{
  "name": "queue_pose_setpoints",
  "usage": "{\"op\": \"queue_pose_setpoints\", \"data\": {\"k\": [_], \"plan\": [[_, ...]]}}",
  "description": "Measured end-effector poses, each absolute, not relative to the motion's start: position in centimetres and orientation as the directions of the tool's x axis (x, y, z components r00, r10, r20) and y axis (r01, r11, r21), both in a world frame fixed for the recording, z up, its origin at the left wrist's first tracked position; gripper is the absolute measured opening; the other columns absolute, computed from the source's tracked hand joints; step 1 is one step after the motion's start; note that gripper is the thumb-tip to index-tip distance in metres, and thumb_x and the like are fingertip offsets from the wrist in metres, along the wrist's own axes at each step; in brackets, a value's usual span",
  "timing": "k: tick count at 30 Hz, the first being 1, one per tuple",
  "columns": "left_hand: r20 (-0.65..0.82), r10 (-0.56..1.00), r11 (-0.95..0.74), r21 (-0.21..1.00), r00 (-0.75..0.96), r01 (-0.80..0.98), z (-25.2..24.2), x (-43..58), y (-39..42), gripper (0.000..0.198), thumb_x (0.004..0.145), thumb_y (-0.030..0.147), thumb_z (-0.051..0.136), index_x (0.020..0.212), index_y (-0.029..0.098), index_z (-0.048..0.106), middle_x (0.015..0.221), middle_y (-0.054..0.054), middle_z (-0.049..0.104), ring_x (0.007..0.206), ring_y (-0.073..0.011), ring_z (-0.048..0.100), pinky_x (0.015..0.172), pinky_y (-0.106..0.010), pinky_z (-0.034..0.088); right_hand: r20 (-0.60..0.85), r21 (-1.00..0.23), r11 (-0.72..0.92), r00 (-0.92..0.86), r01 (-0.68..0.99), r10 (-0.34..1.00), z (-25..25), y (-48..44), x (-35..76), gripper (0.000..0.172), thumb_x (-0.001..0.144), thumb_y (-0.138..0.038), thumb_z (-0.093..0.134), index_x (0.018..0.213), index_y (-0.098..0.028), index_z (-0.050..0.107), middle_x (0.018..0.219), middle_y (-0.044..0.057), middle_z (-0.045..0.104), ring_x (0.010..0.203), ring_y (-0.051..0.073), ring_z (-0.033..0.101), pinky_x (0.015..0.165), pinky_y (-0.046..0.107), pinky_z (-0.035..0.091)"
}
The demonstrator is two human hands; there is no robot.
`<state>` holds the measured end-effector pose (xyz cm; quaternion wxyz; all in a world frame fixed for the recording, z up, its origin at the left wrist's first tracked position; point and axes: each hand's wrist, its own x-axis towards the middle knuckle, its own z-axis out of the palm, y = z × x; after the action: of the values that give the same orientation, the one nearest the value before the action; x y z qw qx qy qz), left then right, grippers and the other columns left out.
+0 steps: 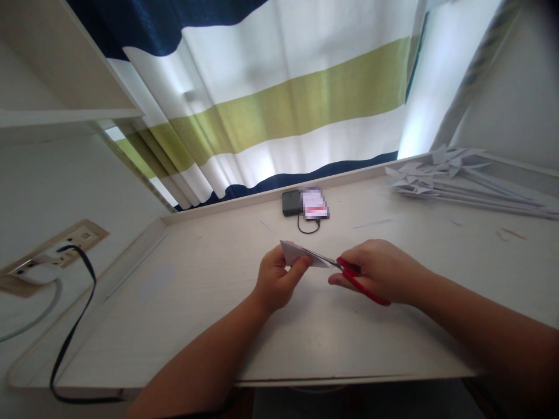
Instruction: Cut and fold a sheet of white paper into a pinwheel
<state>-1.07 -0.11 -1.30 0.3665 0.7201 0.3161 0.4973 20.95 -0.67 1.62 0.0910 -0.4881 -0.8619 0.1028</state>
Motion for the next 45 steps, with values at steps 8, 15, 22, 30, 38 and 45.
{"op": "queue_pose_setpoints", "data": {"k": [8,15,22,30,38,45], "plan": [[0.461,0.837,-0.506,0.858,0.296,0.093,-1.5,-1.0,-0.2,0.016,0.085,0.023,0.061,0.072,0.015,0.056,0.068,0.001,0.05,0.063,-0.011,0.046,0.06,-0.025,0.037,0.056,-0.252,0.485,-0.488,0.837,0.871,1.6,-0.7,20.8,0.055,0.081,-0.068,0.045,0.061,-0.02,0.062,0.055,0.004,0.062,0.05,0.016,0.05,0.049,0.028,0.031],[0.439,0.858,-0.48,0.87,0.266,0.111,-1.4,-1.1,-0.2,0.015,0.084,0.026,0.063,0.075,0.015,0.058,0.066,0.001,0.053,0.062,-0.0113,0.047,0.059,-0.024,0.039,0.044,-0.287,0.47,-0.479,0.835,0.877,1.7,-0.7,20.6,0.055,0.082,-0.068,0.045,0.061,-0.02,0.062,0.055,0.004,0.061,0.05,0.016,0.05,0.049,0.028,0.031],[0.406,0.888,-0.441,0.885,0.218,0.148,-1.5,-1.0,-0.2,0.019,0.083,0.031,0.064,0.075,0.015,0.058,0.064,0.002,0.054,0.059,-0.011,0.048,0.056,-0.024,0.039,0.045,-0.38,0.404,-0.42,0.832,0.906,2.2,-0.7,20.8,0.051,0.078,-0.066,0.052,0.057,-0.02,0.058,0.051,0.003,0.058,0.048,0.016,0.048,0.048,0.029,0.032],[0.366,0.918,-0.393,0.888,0.152,0.237,-1.4,-1.1,0.0,0.02,0.081,0.034,0.063,0.079,0.015,0.061,0.058,0.003,0.053,0.054,-0.0111,0.046,0.054,-0.023,0.039,-0.018,-0.347,0.336,-0.364,0.876,0.931,2.3,-0.1,21.3,0.044,0.072,-0.065,0.059,0.062,-0.022,0.06,0.056,0.004,0.061,0.052,0.019,0.052,0.049,0.03,0.034],[0.339,0.925,-0.374,0.893,0.172,0.251,-1.5,-1.2,0.4,0.017,0.08,0.03,0.063,0.088,0.014,0.064,0.062,0.002,0.056,0.053,-0.0105,0.046,0.053,-0.023,0.039,-0.006,-0.154,0.268,-0.272,0.951,0.962,-0.1,2.7,24.1,0.03,0.08,-0.048,0.053,0.075,-0.02,0.062,0.075,0.008,0.068,0.063,0.023,0.058,0.052,0.031,0.035],[0.206,0.933,-0.293,0.91,0.296,0.292,-1.0,-0.8,0.1,0.02,0.079,0.033,0.065,0.081,0.013,0.067,0.067,-0.002,0.062,0.057,-0.0119,0.051,0.053,-0.023,0.04,0.165,-0.27,0.329,-0.294,0.905,0.942,0.8,2.2,23.6,0.032,0.082,-0.045,0.054,0.082,-0.018,0.072,0.09,0.012,0.067,0.081,0.026,0.06,0.07,0.038,0.044]]}}
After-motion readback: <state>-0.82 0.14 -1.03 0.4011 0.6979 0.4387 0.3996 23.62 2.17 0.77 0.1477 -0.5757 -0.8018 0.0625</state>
